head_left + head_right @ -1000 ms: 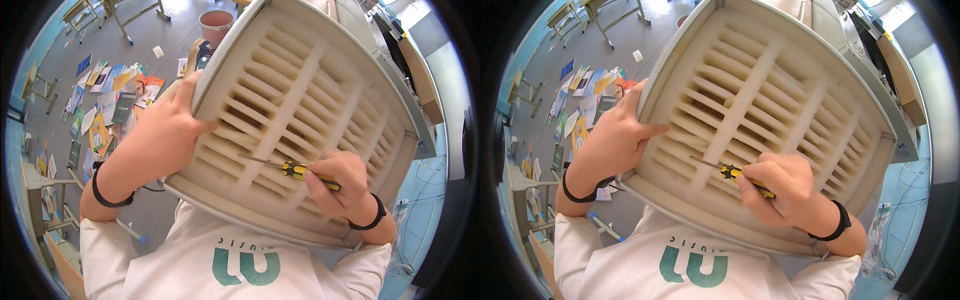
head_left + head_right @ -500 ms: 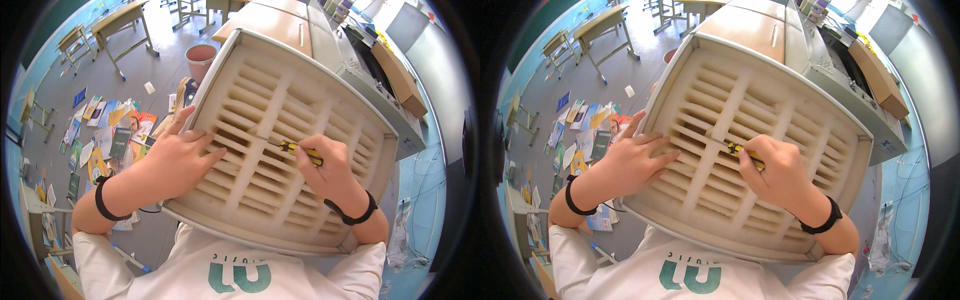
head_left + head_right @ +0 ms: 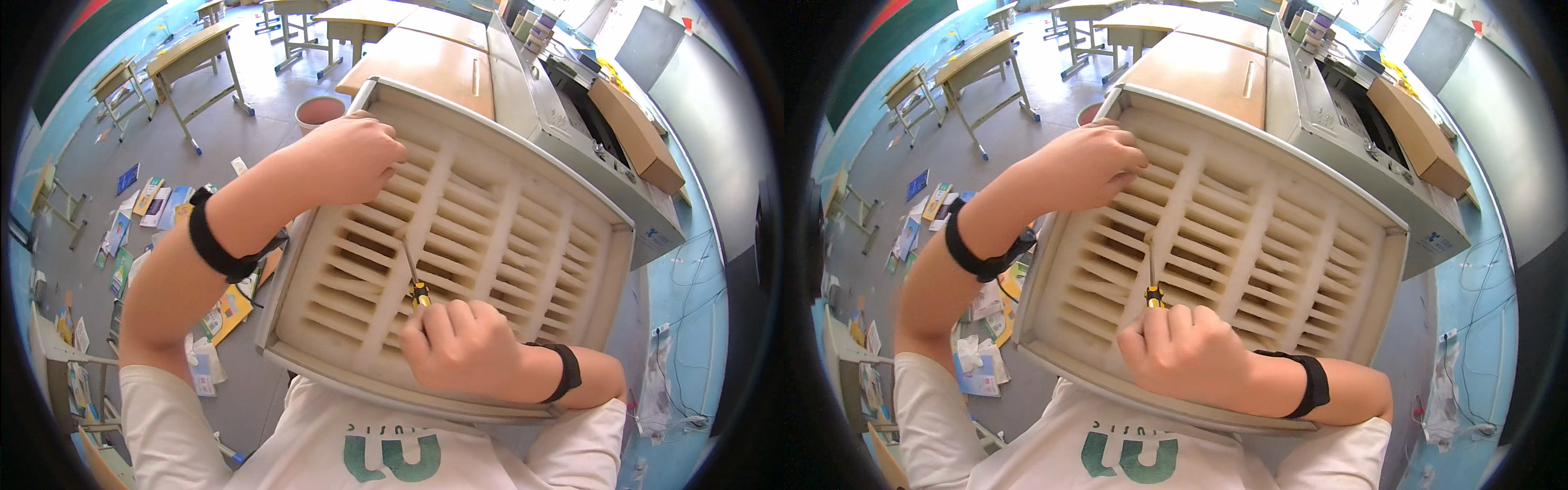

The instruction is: The person uses a screwdriver to remove screws from the casing and internal components of a large electronic charging cabinet.

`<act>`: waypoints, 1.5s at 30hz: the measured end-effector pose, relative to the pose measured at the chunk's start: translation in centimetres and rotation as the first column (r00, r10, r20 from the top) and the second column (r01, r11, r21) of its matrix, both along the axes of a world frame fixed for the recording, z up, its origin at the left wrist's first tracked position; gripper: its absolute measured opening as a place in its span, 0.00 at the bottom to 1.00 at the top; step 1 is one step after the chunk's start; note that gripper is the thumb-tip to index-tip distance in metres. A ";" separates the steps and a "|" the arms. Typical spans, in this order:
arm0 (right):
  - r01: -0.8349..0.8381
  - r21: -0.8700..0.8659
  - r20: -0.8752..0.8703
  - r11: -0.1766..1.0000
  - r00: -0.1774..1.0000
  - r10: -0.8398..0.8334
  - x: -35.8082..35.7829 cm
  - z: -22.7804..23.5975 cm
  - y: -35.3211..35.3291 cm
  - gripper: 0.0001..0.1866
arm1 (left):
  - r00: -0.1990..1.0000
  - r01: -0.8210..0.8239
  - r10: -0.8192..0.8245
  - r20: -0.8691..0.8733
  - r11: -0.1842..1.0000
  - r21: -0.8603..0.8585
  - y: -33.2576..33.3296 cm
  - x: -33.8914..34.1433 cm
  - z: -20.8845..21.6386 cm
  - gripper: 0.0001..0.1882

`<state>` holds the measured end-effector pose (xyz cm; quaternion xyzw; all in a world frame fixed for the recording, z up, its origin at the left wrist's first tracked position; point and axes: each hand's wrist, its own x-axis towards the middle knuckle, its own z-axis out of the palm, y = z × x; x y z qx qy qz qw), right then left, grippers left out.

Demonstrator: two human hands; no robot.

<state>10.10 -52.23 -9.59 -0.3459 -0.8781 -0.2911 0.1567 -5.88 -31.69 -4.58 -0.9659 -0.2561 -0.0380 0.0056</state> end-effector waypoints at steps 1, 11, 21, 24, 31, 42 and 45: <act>-0.009 0.003 -0.003 1.000 1.000 0.009 -0.8 0.0 0.0 0.07 | 1.000 0.000 0.000 0.027 1.000 0.012 0.5 0.1 -0.9 0.11; 0.139 -0.197 -0.071 0.970 0.985 -0.156 -2.1 -0.8 1.3 0.12 | 0.958 0.007 0.082 0.276 0.951 -0.309 0.7 -3.3 -1.0 0.21; 0.356 -0.587 -0.128 0.727 0.846 -0.518 5.2 -2.2 1.7 0.16 | 0.768 0.115 0.357 0.532 0.740 -0.663 -2.5 -7.5 -8.6 0.49; 0.310 -0.632 -0.184 0.710 0.830 -0.526 4.9 -3.3 2.0 0.16 | 0.571 0.406 0.557 0.603 0.446 -0.797 -2.9 -8.0 -9.1 0.50; -0.074 -0.841 -0.504 0.535 0.464 -0.728 4.7 -2.5 2.9 0.13 | 0.642 0.234 0.470 0.605 0.632 -0.739 -4.5 -7.8 -8.6 0.49; -0.181 -0.719 -0.695 0.671 0.174 -0.698 8.4 2.6 2.1 0.13 | 0.984 -0.033 -0.002 0.176 0.981 0.193 -7.3 -6.5 -5.2 0.35; -0.087 -0.688 -0.713 0.721 0.267 -0.648 10.0 4.7 0.2 0.12 | 0.979 0.038 -0.055 0.195 0.995 0.091 -6.8 -6.3 -5.7 0.31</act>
